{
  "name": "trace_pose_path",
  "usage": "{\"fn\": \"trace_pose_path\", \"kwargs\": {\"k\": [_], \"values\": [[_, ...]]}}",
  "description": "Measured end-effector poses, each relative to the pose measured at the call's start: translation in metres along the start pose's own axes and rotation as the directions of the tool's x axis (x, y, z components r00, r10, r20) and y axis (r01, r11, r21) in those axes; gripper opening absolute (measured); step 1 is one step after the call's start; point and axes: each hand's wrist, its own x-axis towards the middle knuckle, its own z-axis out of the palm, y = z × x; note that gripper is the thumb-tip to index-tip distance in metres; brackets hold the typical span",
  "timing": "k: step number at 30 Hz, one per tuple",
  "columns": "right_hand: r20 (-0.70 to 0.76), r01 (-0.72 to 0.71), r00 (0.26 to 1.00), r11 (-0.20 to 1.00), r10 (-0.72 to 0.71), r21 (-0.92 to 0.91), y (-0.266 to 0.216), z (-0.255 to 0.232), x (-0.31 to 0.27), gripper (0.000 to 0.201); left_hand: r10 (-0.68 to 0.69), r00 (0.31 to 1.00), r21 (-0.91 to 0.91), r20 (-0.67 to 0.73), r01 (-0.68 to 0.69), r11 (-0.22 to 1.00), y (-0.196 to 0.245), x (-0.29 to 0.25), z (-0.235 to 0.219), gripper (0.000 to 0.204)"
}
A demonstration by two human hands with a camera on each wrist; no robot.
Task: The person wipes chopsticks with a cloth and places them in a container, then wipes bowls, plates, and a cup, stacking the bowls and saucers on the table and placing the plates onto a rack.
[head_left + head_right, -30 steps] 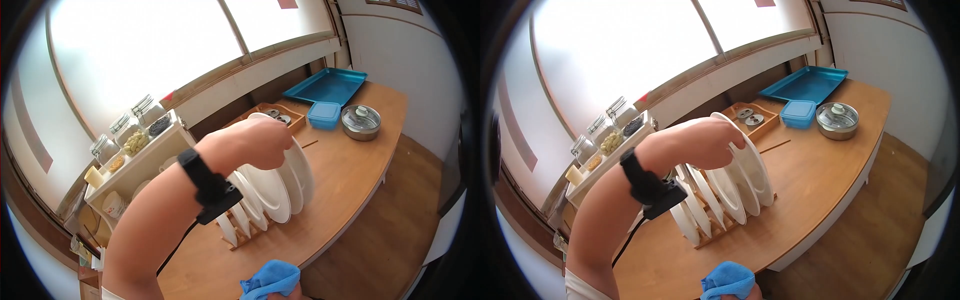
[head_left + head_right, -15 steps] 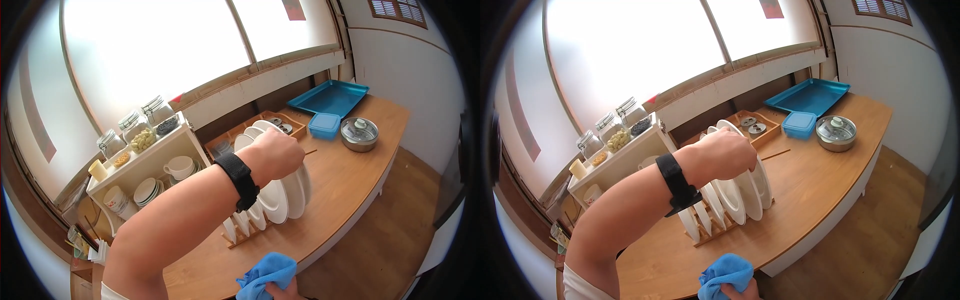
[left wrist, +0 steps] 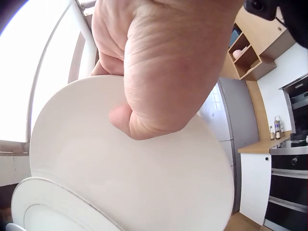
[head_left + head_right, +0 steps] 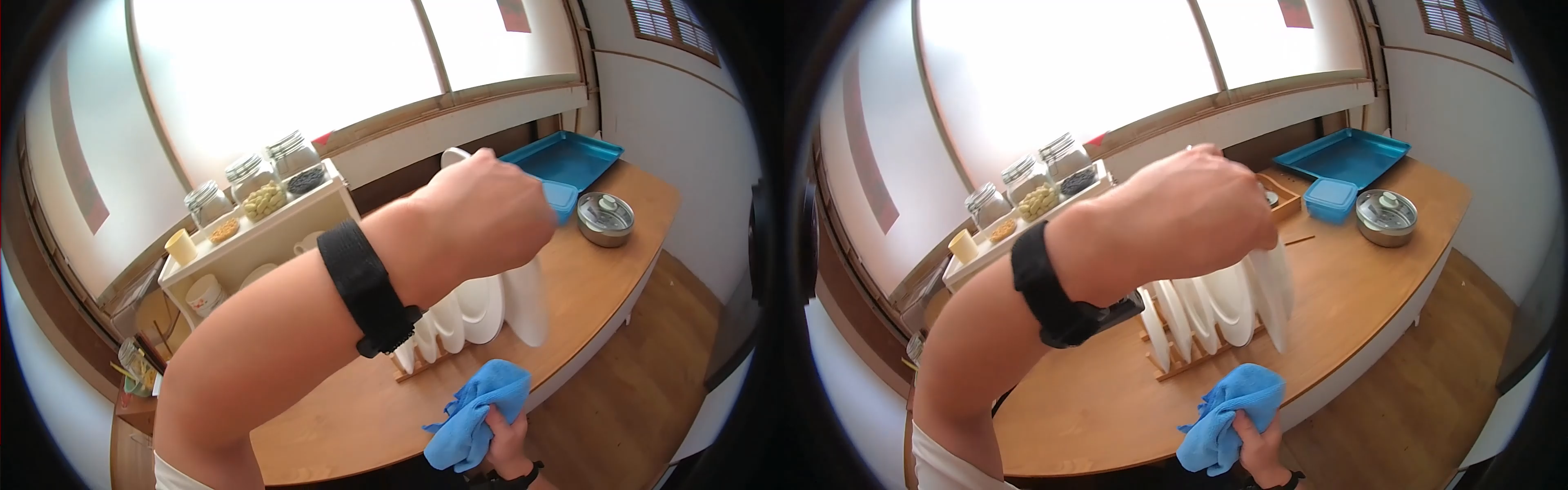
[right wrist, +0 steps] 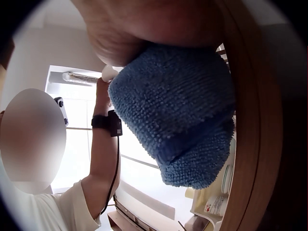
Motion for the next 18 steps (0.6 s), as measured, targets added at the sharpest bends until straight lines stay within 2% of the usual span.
{"fn": "trace_pose_path", "kwargs": {"k": [1,3,4,6,9,10,12,14,16,18], "values": [[0.010,-0.012,1.000,1.000,0.012,-0.007,0.005,0.000,-0.001,0.042,-0.021,0.999,-0.016,-0.033,0.021,1.000,0.002,-0.007,-0.014,0.012],[-0.030,0.072,0.997,0.995,-0.074,-0.062,0.014,-0.001,-0.006,0.039,-0.062,0.996,-0.036,-0.063,0.060,0.998,-0.001,-0.025,-0.027,0.013],[-0.016,0.062,0.998,0.996,-0.063,-0.070,0.011,0.003,-0.008,0.039,0.004,0.977,-0.007,-0.214,-0.006,1.000,-0.005,-0.037,-0.031,0.009],[-0.024,0.026,0.999,1.000,-0.026,0.005,-0.001,0.016,-0.014,0.041,0.063,0.933,0.034,-0.355,-0.054,0.998,-0.012,-0.062,-0.042,0.010],[-0.076,0.055,0.996,0.997,-0.050,0.059,-0.013,0.031,-0.019,0.046,0.054,0.902,-0.003,-0.428,-0.061,0.998,-0.019,-0.105,-0.060,0.022],[-0.066,0.046,0.997,0.998,-0.043,0.050,-0.018,0.035,-0.019,0.046,0.037,0.861,-0.011,-0.508,-0.049,0.999,-0.022,-0.122,-0.061,0.026],[0.101,0.074,0.992,0.997,-0.077,0.037,-0.028,0.045,-0.015,0.052,0.005,0.812,-0.020,-0.583,-0.020,1.000,-0.026,-0.158,-0.063,0.030],[0.100,0.117,0.989,0.992,-0.112,-0.044,-0.023,0.050,-0.003,0.054,-0.102,0.774,-0.103,-0.625,0.047,0.994,-0.029,-0.194,-0.055,0.034],[0.098,0.162,0.984,0.979,-0.150,-0.128,-0.016,0.055,0.015,0.056,-0.253,0.730,-0.272,-0.635,0.096,0.957,-0.027,-0.231,-0.040,0.038],[0.332,0.398,0.897,0.861,-0.293,-0.317,-0.011,0.066,0.038,0.067,-0.366,0.704,-0.396,-0.609,0.130,0.909,-0.020,-0.264,-0.021,0.041]]}}
